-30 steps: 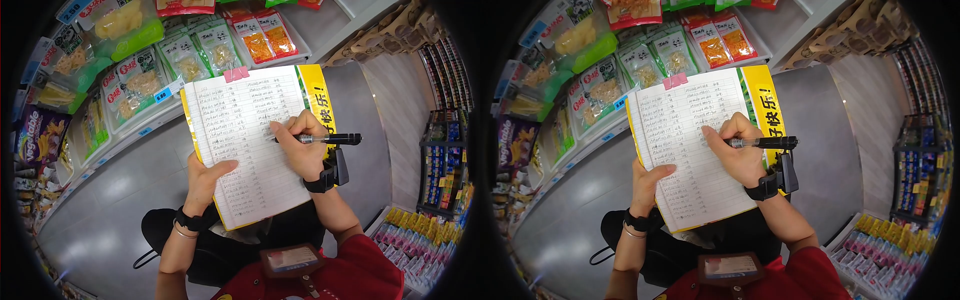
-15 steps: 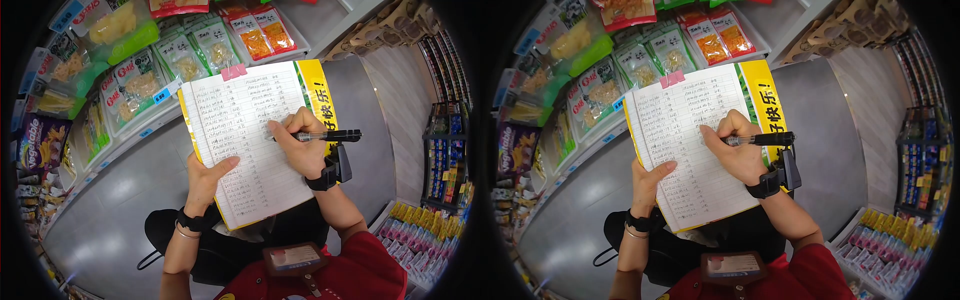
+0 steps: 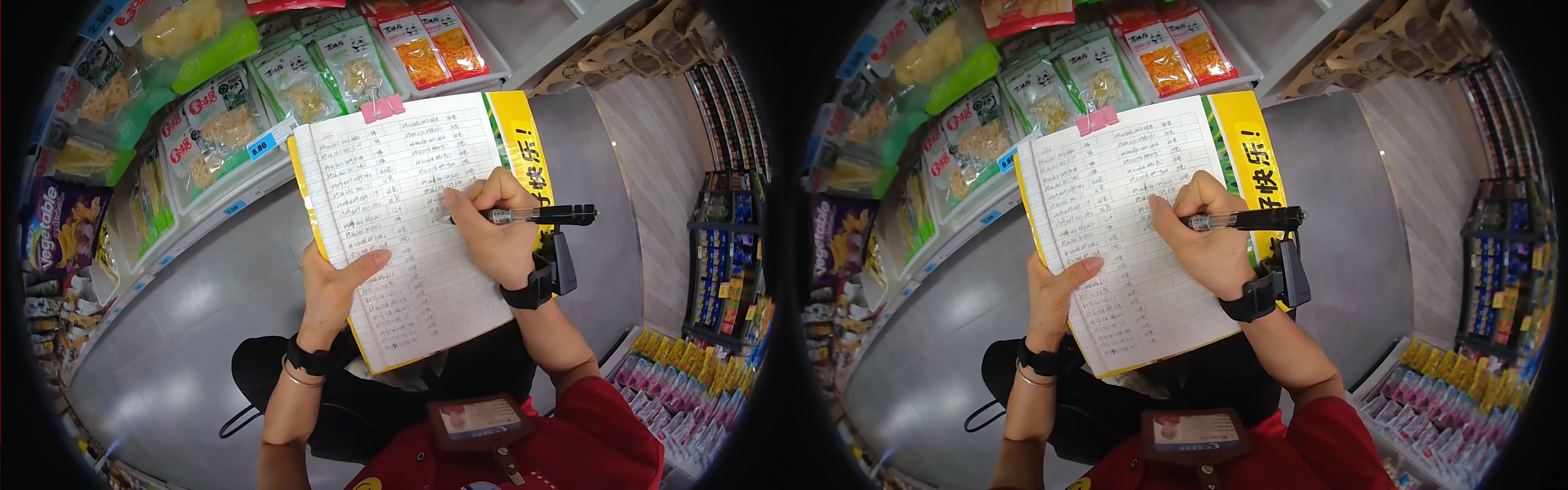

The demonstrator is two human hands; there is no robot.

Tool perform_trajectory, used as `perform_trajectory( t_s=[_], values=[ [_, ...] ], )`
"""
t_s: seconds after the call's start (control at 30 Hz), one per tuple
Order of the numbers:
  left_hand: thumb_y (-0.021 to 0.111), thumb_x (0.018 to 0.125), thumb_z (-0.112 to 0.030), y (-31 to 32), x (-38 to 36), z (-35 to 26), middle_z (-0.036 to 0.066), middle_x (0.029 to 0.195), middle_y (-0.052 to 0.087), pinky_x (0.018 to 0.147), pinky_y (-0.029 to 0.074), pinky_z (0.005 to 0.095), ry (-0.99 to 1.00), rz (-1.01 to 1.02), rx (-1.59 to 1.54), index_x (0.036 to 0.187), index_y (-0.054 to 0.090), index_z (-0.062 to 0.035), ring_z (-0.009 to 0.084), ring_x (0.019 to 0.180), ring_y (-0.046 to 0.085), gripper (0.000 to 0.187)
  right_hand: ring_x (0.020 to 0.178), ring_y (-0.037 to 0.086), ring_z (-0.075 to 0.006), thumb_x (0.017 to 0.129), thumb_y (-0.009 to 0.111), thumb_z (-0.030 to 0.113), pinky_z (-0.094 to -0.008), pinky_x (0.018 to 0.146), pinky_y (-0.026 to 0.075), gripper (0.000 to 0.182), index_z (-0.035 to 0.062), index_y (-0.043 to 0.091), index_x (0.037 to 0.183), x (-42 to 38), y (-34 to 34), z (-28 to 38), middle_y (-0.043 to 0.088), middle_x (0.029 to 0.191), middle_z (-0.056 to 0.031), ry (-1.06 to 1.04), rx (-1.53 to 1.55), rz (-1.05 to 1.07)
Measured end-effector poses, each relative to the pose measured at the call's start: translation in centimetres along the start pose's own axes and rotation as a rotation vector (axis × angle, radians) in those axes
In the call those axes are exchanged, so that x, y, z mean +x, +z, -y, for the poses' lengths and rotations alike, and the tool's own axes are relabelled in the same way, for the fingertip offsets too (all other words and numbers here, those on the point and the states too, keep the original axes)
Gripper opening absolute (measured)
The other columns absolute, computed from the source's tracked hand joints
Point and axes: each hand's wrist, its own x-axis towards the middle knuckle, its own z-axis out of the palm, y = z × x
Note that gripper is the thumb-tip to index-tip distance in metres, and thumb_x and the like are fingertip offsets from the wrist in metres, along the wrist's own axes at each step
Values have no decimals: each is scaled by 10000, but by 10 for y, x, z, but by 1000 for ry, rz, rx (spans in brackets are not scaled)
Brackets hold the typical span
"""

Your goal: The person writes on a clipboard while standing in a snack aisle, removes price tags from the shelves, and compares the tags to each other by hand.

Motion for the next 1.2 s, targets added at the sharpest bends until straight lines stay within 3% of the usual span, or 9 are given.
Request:
perform_trajectory(
  t_s=[0.47, 0.57, 0.67, 0.8, 1.0, 1.2],
  values=[
    [618, 738, 11, -1, 0, -1, 159, 994, 604, 727, 486, 293, -19, 5, -1, 1046, 534, 66, 181, 849, 601, 324, 491, 374, -21, 728, 643, -32, -198, 446, 323, 326, 70, 358, 608, 1, -1, 1, 432, 528, 24, 14, -12, 4],
    [628, 732, 13, -2, 1, 2, 139, 978, 613, 723, 484, 285, -42, 9, -27, 1038, 549, 58, 162, 844, 597, 319, 490, 384, -18, 740, 636, -63, -188, 446, 318, 351, 91, 340, 634, 3, -2, 5, 428, 528, 35, 39, 159, -120],
    [641, 728, 7, 2, -1, 3, 118, 965, 620, 722, 481, 275, -18, 10, 32, 1042, 555, 45, 145, 842, 589, 328, 466, 385, -27, 824, 600, 69, -169, 426, 300, 258, 88, 397, 667, 1, -8, 15, 433, 543, 35, 163, 89, -225],
    [647, 731, -9, 13, -2, 13, 130, 977, 614, 725, 486, 277, 69, 53, -6, 1046, 541, 52, 165, 839, 595, 338, 418, 326, -18, 842, 580, 101, -152, 377, 233, 89, 59, 501, 839, 1, -21, 15, 455, 594, 30, 201, 170, -177],
    [647, 741, -41, 13, -3, 17, 142, 970, 623, 701, 490, 269, 51, 61, -61, 1040, 558, 52, 165, 829, 607, 326, 405, 296, -14, 814, 599, 49, -158, 368, 216, 137, 72, 467, 783, -1, -26, 8, 426, 574, 35, 219, 142, -135],
    [644, 745, -57, 11, -4, 12, 145, 965, 624, 698, 490, 272, 40, 65, -5, 1041, 559, 52, 168, 826, 608, 326, 432, 307, -20, 787, 605, -2, -162, 399, 239, 279, 110, 365, 699, -7, -14, 14, 403, 557, 36, 163, 66, -239]
  ],
)
